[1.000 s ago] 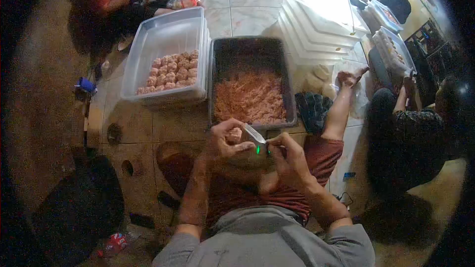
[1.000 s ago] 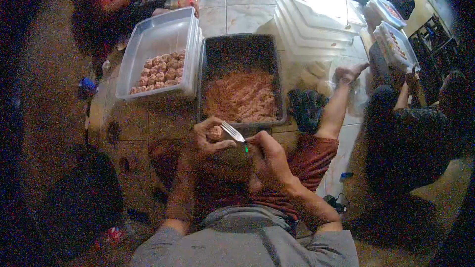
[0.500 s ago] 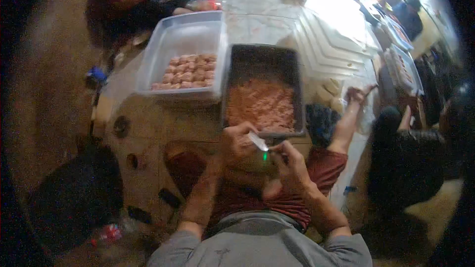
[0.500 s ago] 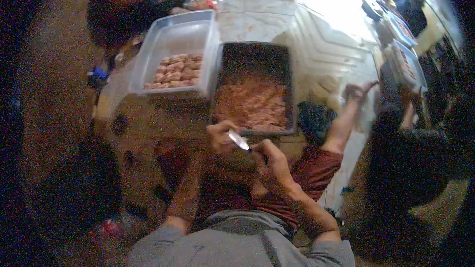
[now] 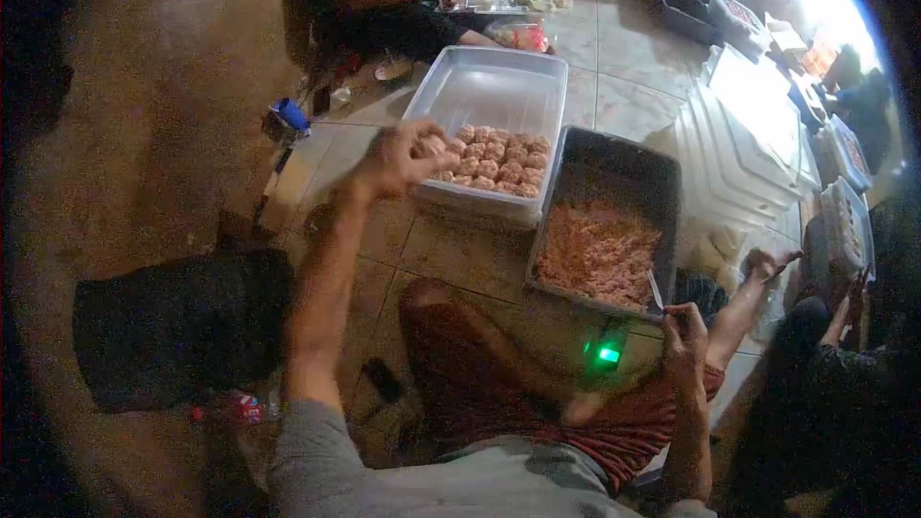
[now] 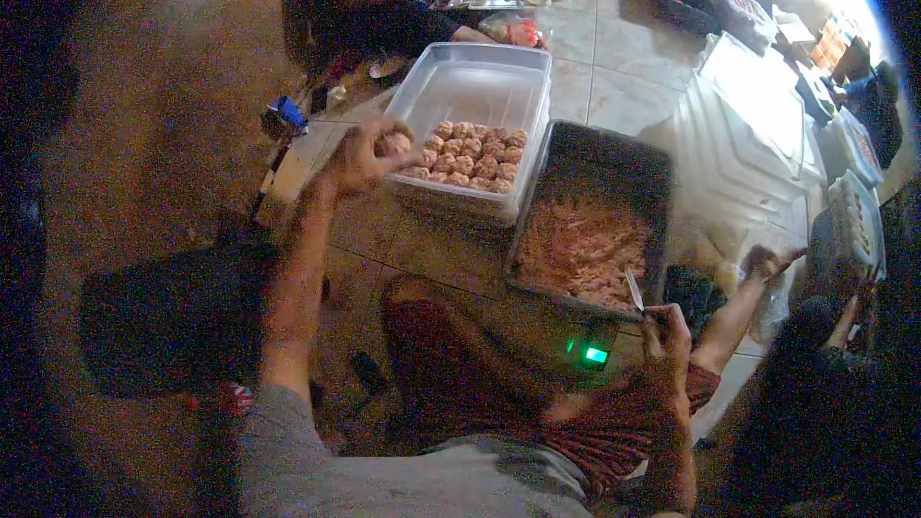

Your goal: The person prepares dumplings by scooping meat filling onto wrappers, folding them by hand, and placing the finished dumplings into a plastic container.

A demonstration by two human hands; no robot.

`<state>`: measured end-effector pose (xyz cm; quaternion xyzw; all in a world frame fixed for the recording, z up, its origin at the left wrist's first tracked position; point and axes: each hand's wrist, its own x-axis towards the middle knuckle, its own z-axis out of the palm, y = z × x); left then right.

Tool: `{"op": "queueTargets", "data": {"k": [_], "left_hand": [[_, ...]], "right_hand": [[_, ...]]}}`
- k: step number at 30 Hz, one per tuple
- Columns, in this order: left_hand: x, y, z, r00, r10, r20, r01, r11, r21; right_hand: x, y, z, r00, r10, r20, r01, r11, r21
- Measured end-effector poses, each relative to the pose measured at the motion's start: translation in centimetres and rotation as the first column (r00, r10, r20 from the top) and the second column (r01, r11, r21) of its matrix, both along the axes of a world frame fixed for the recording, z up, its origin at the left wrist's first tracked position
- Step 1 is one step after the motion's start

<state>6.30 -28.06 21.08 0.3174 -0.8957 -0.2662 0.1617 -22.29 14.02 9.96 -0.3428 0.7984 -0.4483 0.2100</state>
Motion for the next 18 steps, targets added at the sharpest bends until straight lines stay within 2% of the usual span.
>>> {"op": "queueTargets", "data": {"k": [1,3,4,5,6,7,9,10,11,12,13,15,16,17,18], "left_hand": [[0.2,-2.0,0.0,1.000,-0.003,0.010,0.003,1.000,0.000],[0.4,-6.8,-1.9,0.981,-0.117,0.157,0.147,0.970,-0.194],[0.4,-9.4,-3.5,0.979,-0.123,0.165,0.155,0.969,-0.194],[0.4,-11.9,-5.5,0.950,-0.184,0.253,0.248,0.937,-0.248],[0.0,-12.3,-5.8,0.910,-0.237,0.340,0.341,0.894,-0.291],[-0.2,-12.6,-6.2,0.907,-0.242,0.343,0.347,0.892,-0.289],[-0.6,-12.5,-6.8,0.700,-0.121,0.704,0.381,0.897,-0.225],[-0.8,-12.3,-6.9,0.696,-0.129,0.706,0.388,0.895,-0.219],[-1.1,-12.0,-6.9,0.613,-0.103,0.783,0.357,0.920,-0.159],[-1.5,-11.5,-6.8,0.523,-0.088,0.848,0.322,0.941,-0.101],[-1.9,-10.8,-6.1,0.535,-0.099,0.839,0.276,0.959,-0.062],[-2.1,-9.8,-4.9,0.606,-0.127,0.785,0.166,0.986,0.031],[-1.7,-9.6,-4.9,0.660,-0.132,0.740,0.096,0.991,0.091],[-1.4,-9.7,-5.1,0.656,-0.104,0.747,0.169,0.985,-0.011],[-1.1,-10.3,-5.4,0.630,-0.115,0.768,0.119,0.992,0.051]], "right_hand": [[0.0,0.3,-0.9,0.996,0.030,-0.087,-0.037,0.996,-0.078],[0.5,0.7,-0.5,0.999,-0.014,-0.037,0.013,0.999,-0.032],[0.7,0.7,0.1,0.999,-0.016,-0.049,0.013,0.998,-0.058],[0.9,0.8,0.2,0.998,-0.017,-0.062,0.012,0.997,-0.082],[0.3,1.0,0.2,0.995,0.002,-0.100,-0.007,0.998,-0.055],[0.2,1.3,0.1,0.995,-0.004,-0.096,-0.001,0.998,-0.055],[0.1,1.9,0.7,0.992,-0.069,-0.103,0.068,0.998,-0.013],[-0.3,2.3,0.4,0.993,-0.068,-0.092,0.069,0.998,0.007],[-0.4,2.4,0.4,0.993,-0.077,-0.091,0.079,0.997,0.012],[-0.5,2.4,0.7,0.980,-0.079,-0.184,0.088,0.995,0.041],[-0.8,2.8,1.1,0.956,-0.086,-0.282,0.111,0.991,0.074],[-1.7,3.4,0.5,0.948,-0.110,-0.299,0.170,0.968,0.183],[-1.7,3.0,0.8,0.924,-0.073,-0.375,0.130,0.983,0.128],[-1.7,2.1,1.0,0.944,-0.101,-0.314,0.114,0.993,0.023],[-1.9,1.1,0.9,0.960,-0.118,-0.253,0.098,0.991,-0.087]]}}
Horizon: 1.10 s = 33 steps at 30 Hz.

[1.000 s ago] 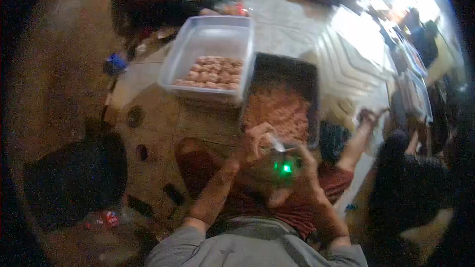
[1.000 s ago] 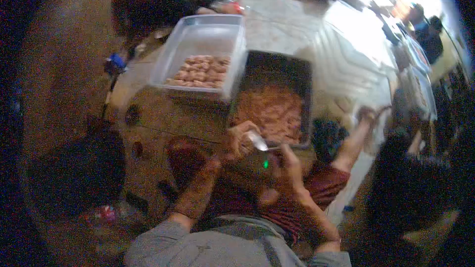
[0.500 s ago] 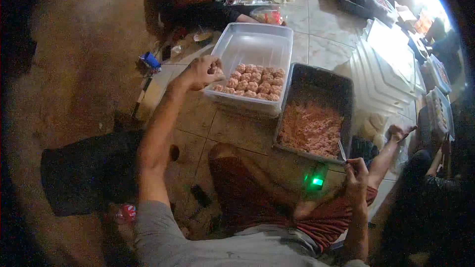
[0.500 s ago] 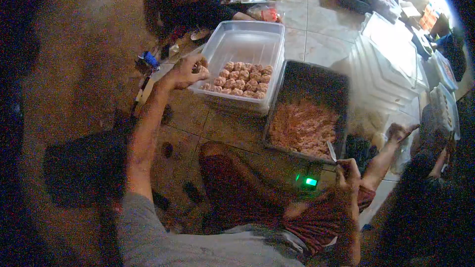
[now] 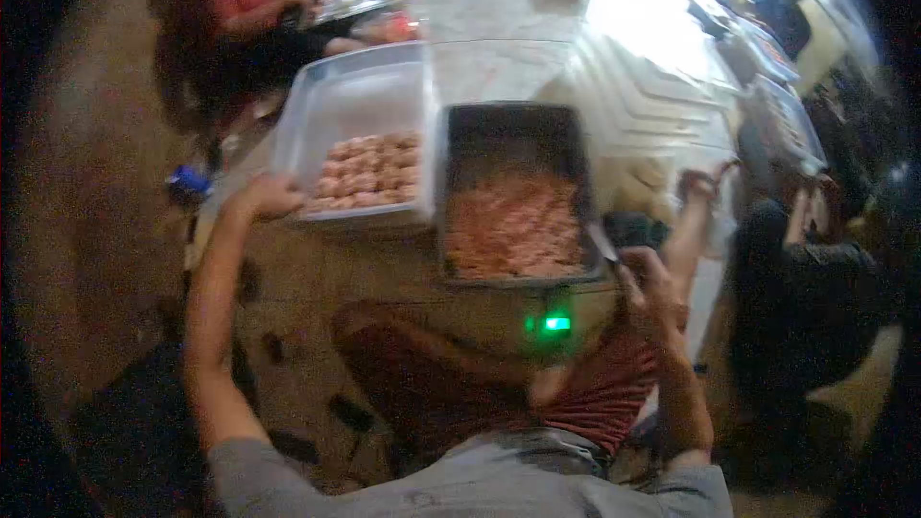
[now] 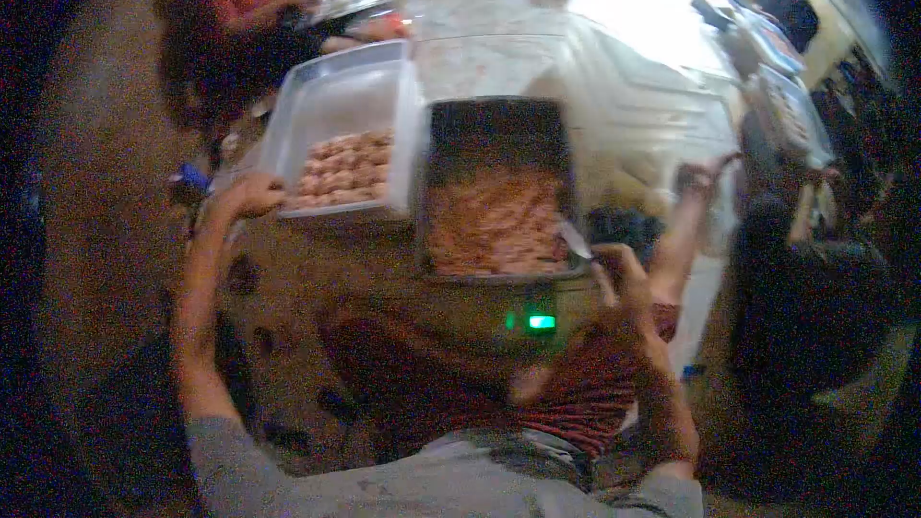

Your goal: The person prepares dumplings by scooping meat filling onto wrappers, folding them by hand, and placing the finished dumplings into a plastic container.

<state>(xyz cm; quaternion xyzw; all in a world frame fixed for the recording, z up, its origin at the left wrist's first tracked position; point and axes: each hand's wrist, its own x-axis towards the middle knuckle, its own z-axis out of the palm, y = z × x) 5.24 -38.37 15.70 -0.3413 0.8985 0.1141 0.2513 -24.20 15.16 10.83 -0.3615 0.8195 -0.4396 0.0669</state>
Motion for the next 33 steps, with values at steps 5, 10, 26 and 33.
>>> {"op": "queueTargets", "data": {"k": [5,10,26,33], "left_hand": [[1.8,7.8,-1.2,0.576,-0.490,-0.655,0.052,0.821,-0.568],[-3.5,26.6,0.3,0.170,0.027,-0.985,0.682,0.718,0.137],[-9.0,37.4,-21.4,0.640,0.393,-0.660,0.053,0.835,0.548],[-6.5,36.8,-22.7,0.611,0.446,-0.654,-0.015,0.832,0.554]], "right_hand": [[-3.2,-2.8,-0.5,0.979,0.179,-0.100,-0.156,0.967,0.202],[-1.6,-7.1,0.6,0.962,0.260,-0.090,-0.250,0.963,0.105],[-13.0,-11.3,-15.8,0.703,0.470,-0.534,-0.014,0.760,0.650],[-7.3,-13.2,-7.0,0.607,0.672,-0.425,-0.134,0.613,0.778]]}}
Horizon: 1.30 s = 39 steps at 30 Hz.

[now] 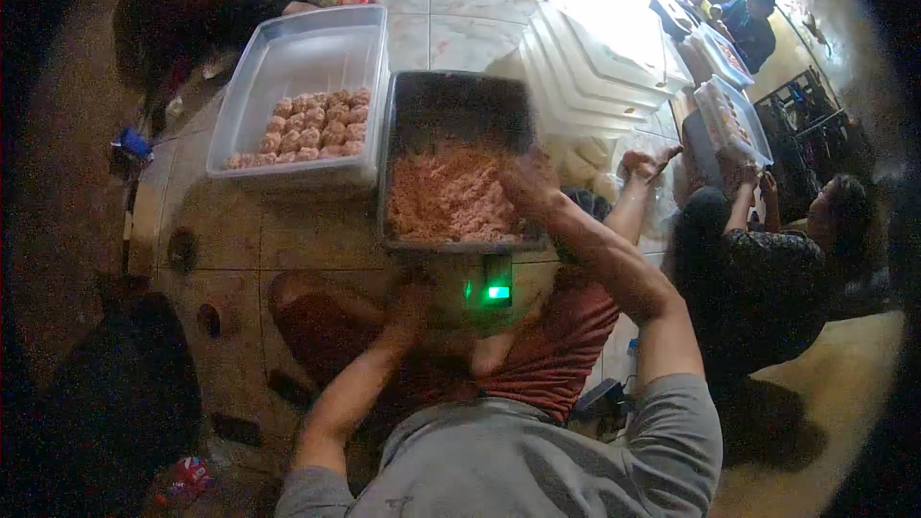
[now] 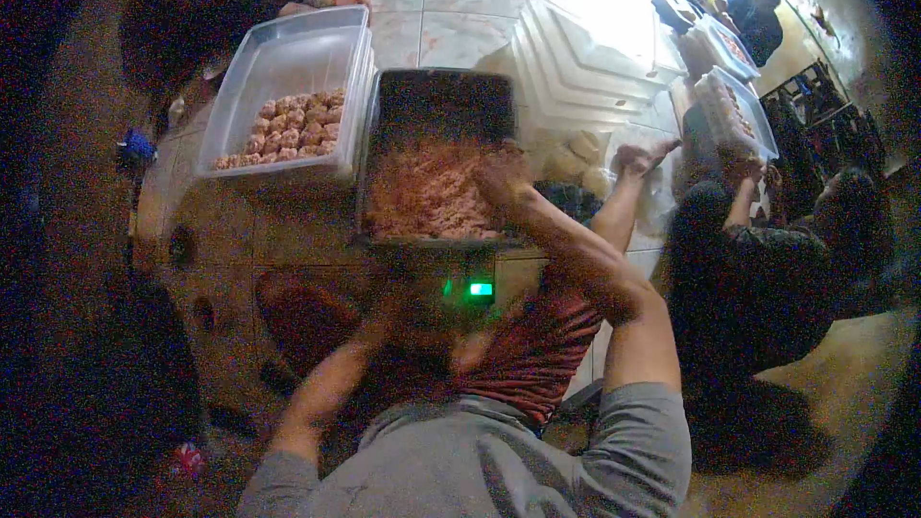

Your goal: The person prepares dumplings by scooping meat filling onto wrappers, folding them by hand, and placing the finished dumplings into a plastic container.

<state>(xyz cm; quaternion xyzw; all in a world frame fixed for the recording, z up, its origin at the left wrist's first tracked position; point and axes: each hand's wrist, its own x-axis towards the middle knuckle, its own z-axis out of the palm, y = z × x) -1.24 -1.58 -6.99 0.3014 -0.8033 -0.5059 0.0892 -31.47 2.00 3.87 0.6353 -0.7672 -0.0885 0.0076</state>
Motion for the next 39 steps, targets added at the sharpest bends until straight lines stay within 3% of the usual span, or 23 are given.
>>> {"op": "queueTargets", "data": {"k": [2,5,6,8,10,13,20,21,22,24,25,27,29,30,32,33,34,36,37,38,39], "left_hand": [[0.1,0.1,-0.4,1.000,0.007,0.000,-0.007,1.000,0.003],[-0.1,0.0,-0.4,1.000,0.014,-0.013,-0.014,1.000,0.010],[0.0,0.1,-0.5,1.000,0.010,-0.014,-0.010,1.000,0.015],[-0.3,0.1,-0.5,1.000,0.004,-0.018,-0.004,1.000,0.016],[-0.4,0.0,-0.4,1.000,-0.002,-0.021,0.003,1.000,0.019],[-0.2,0.3,-0.6,1.000,-0.007,-0.019,0.007,1.000,0.026],[-1.0,0.1,-0.8,1.000,0.018,-0.021,-0.018,1.000,0.015],[-0.9,0.1,-0.7,1.000,0.021,-0.022,-0.020,1.000,0.017],[-0.9,0.1,-0.5,0.999,0.020,-0.026,-0.019,1.000,0.022],[-0.7,0.0,0.0,0.999,0.019,-0.037,-0.018,0.999,0.044],[-0.5,0.0,0.4,0.999,0.017,-0.048,-0.014,0.998,0.063],[0.1,0.1,1.7,0.995,0.027,-0.094,-0.016,0.993,0.118],[0.9,0.3,3.9,0.983,0.063,-0.175,-0.027,0.978,0.205],[1.1,0.4,5.1,0.973,0.085,-0.216,-0.027,0.965,0.259],[0.9,0.9,7.3,0.943,0.139,-0.304,0.004,0.904,0.428],[0.8,1.0,8.4,0.924,0.171,-0.341,0.033,0.855,0.518],[0.8,1.7,8.4,0.881,0.298,-0.367,0.144,0.571,0.808],[0.7,1.4,8.4,0.841,0.426,-0.334,0.276,0.195,0.941],[0.3,0.7,8.3,0.875,0.205,-0.439,0.339,0.389,0.856],[0.1,0.3,8.0,0.876,-0.035,-0.481,0.420,0.544,0.726],[-0.2,0.0,6.8,0.877,-0.035,-0.480,0.419,0.546,0.726]], "right_hand": [[-2.1,1.0,-3.7,0.932,0.212,-0.294,-0.278,0.939,-0.203],[-2.9,1.1,-4.4,0.986,0.166,-0.030,-0.160,0.977,0.140],[-2.9,1.5,-4.5,0.991,0.132,-0.025,-0.133,0.990,-0.052],[-3.4,1.2,-4.1,0.994,0.106,-0.032,-0.111,0.962,-0.250],[-2.1,0.7,-0.6,0.996,0.089,-0.024,-0.089,0.996,0.001],[0.1,0.4,2.9,0.998,0.059,-0.004,-0.053,0.924,0.379],[-1.9,2.3,0.7,0.992,0.065,0.104,-0.097,0.935,0.342],[-2.4,3.1,1.7,0.922,0.057,0.382,-0.156,0.959,0.235],[-2.6,4.1,2.6,0.774,0.070,0.629,-0.182,0.976,0.116],[-2.6,5.9,2.8,0.674,0.016,0.739,-0.075,0.996,0.046],[-2.9,6.6,1.3,0.784,0.034,0.620,0.001,0.998,-0.056],[-3.4,6.7,-0.1,0.873,0.024,0.487,0.074,0.981,-0.180],[-2.1,5.1,0.0,0.918,-0.283,0.279,0.241,0.954,0.177],[-1.9,5.2,-1.3,0.913,-0.290,0.287,0.248,0.953,0.174],[-1.5,5.1,-4.7,0.948,-0.004,0.318,0.007,1.000,-0.008],[0.4,4.4,-0.2,0.970,0.061,0.235,-0.093,0.987,0.130],[0.3,4.7,0.3,0.968,0.058,0.242,-0.091,0.988,0.127],[-0.6,5.4,1.0,0.798,0.031,0.601,-0.032,0.999,-0.010],[-0.5,5.5,2.1,0.800,0.034,0.599,-0.032,0.999,-0.013],[-0.1,6.1,3.0,0.780,0.113,0.616,-0.029,0.989,-0.144],[0.6,6.5,4.0,0.758,0.195,0.623,-0.021,0.961,-0.274]]}}
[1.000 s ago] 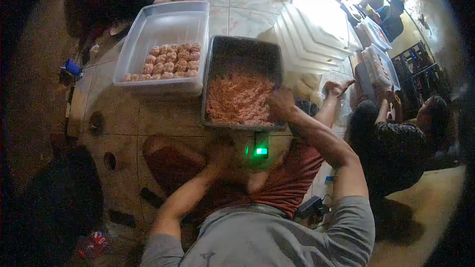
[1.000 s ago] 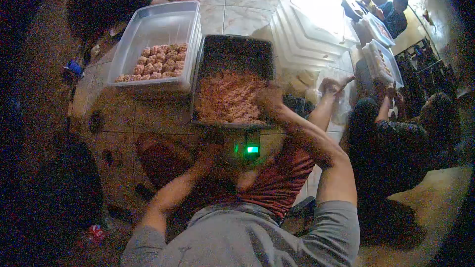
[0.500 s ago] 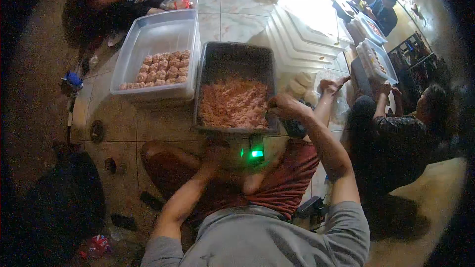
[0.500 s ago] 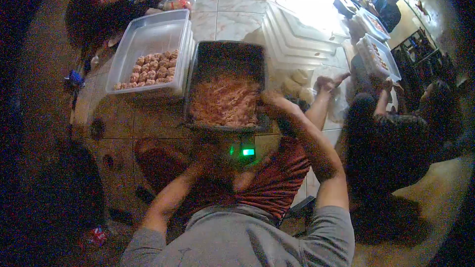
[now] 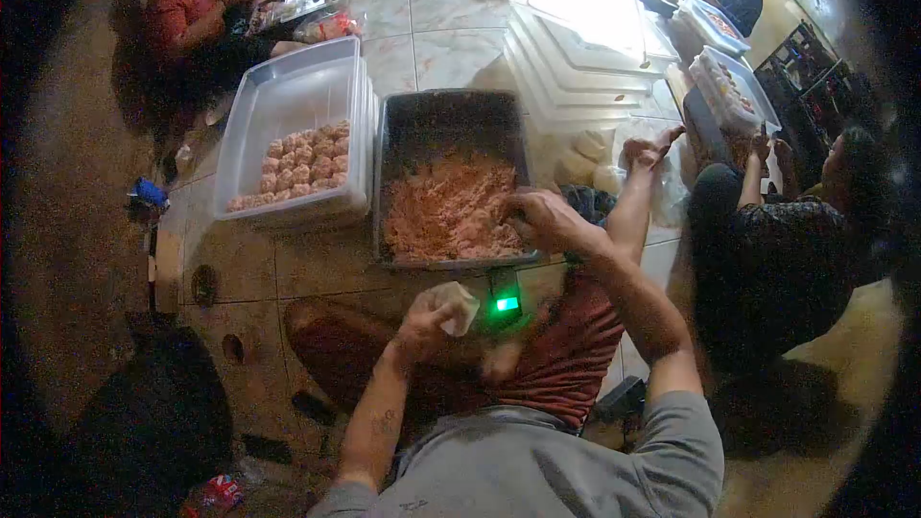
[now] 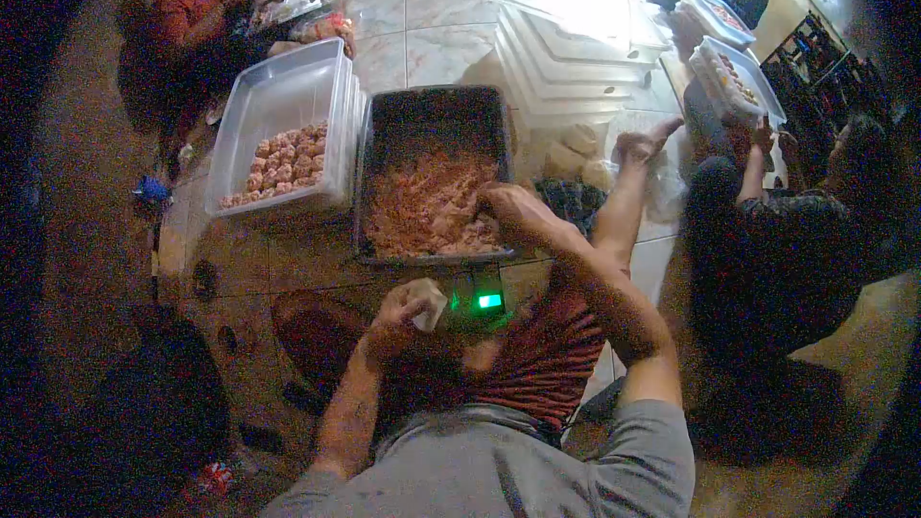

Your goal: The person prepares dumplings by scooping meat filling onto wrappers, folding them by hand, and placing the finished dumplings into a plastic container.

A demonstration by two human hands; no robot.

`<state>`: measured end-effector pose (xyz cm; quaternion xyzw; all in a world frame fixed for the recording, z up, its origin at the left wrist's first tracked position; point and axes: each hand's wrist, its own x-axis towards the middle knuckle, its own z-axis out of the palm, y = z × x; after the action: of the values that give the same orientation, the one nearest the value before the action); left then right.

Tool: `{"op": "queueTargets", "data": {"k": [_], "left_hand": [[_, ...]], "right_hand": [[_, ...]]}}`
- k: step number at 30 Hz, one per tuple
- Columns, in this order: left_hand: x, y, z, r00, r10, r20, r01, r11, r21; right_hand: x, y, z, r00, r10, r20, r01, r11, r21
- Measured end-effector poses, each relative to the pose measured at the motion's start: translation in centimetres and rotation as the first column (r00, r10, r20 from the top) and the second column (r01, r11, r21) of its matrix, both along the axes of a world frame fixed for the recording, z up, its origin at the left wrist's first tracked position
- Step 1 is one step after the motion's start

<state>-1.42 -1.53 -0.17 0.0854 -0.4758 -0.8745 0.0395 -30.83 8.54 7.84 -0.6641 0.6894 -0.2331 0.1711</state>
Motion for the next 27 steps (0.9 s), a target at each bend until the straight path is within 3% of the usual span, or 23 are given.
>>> {"op": "queueTargets", "data": {"k": [1,2,3,5,6,8,9,11,12,13,15,16,18,20,21,23,24,25,27], "left_hand": [[-0.6,-0.3,-1.5,0.993,0.022,0.117,-0.018,0.999,-0.039],[-0.9,-0.6,-2.9,0.972,0.049,0.231,-0.030,0.996,-0.082],[-1.6,-0.5,-1.2,0.972,0.049,0.232,-0.028,0.996,-0.089],[-4.2,-0.3,4.0,0.938,0.325,0.118,-0.346,0.886,0.308],[-5.2,-1.1,4.2,0.939,0.325,0.117,-0.345,0.889,0.301],[-6.9,-2.4,4.1,0.933,0.354,0.059,-0.302,0.685,0.664],[-7.2,-2.9,3.4,0.934,0.353,0.059,-0.302,0.686,0.662],[-7.3,-3.8,2.1,0.870,0.282,-0.405,0.238,0.479,0.845],[-7.1,-3.0,5.4,0.934,0.316,-0.166,-0.064,0.604,0.795],[-7.0,-2.5,6.1,0.934,0.318,-0.163,-0.067,0.604,0.794],[-6.1,-1.8,6.5,0.895,0.446,0.003,-0.266,0.530,0.806],[-5.6,-1.7,4.8,0.892,0.428,0.145,-0.396,0.583,0.710],[-5.5,-1.6,4.9,0.895,0.409,0.180,-0.394,0.531,0.750],[-5.6,-1.9,4.6,0.898,0.389,0.207,-0.388,0.475,0.790],[-5.4,-2.2,4.0,0.857,0.486,0.172,-0.418,0.462,0.782],[-5.1,-2.9,2.8,0.807,0.575,0.135,-0.447,0.445,0.776],[-5.0,-3.3,2.7,0.836,0.545,0.064,-0.345,0.432,0.833],[-4.9,-3.4,2.6,0.857,0.515,-0.011,-0.237,0.414,0.879],[-5.5,-2.1,3.1,0.896,0.443,0.034,-0.266,0.473,0.840]], "right_hand": [[0.7,0.4,0.8,1.000,0.001,0.001,-0.001,1.000,-0.005],[1.6,0.8,1.5,0.998,-0.064,0.027,0.066,0.990,-0.123],[2.5,1.2,2.0,0.990,-0.126,0.061,0.137,0.962,-0.237],[4.9,1.9,2.8,0.972,-0.221,0.083,0.235,0.935,-0.267],[6.1,2.1,2.8,0.944,-0.313,0.106,0.330,0.899,-0.289],[8.1,2.1,0.3,0.922,-0.374,0.100,0.382,0.838,-0.390],[9.0,1.9,-1.5,0.896,-0.433,0.097,0.423,0.766,-0.484],[10.6,1.9,-4.2,0.891,-0.454,0.025,0.398,0.753,-0.524],[11.3,2.1,-4.6,0.895,-0.444,0.031,0.400,0.773,-0.492],[11.8,2.3,-4.9,0.901,-0.432,0.038,0.401,0.794,-0.457],[11.8,2.4,-6.9,0.908,-0.414,0.071,0.397,0.790,-0.468],[11.5,2.4,-10.5,0.915,-0.350,0.198,0.402,0.826,-0.396],[11.6,3.3,-11.2,0.903,-0.285,0.322,0.388,0.862,-0.326],[11.9,5.1,-6.4,0.964,-0.262,-0.037,0.218,0.866,-0.451],[11.4,5.9,-5.4,0.966,-0.258,-0.037,0.215,0.868,-0.448],[10.1,7.3,-3.8,0.961,-0.271,0.055,0.277,0.945,-0.174],[10.3,7.3,-2.8,0.942,-0.269,0.203,0.317,0.911,-0.263],[10.4,6.8,-2.8,0.942,-0.270,0.201,0.317,0.912,-0.260],[10.5,5.8,-3.0,0.874,-0.164,0.457,0.325,0.896,-0.302]]}}
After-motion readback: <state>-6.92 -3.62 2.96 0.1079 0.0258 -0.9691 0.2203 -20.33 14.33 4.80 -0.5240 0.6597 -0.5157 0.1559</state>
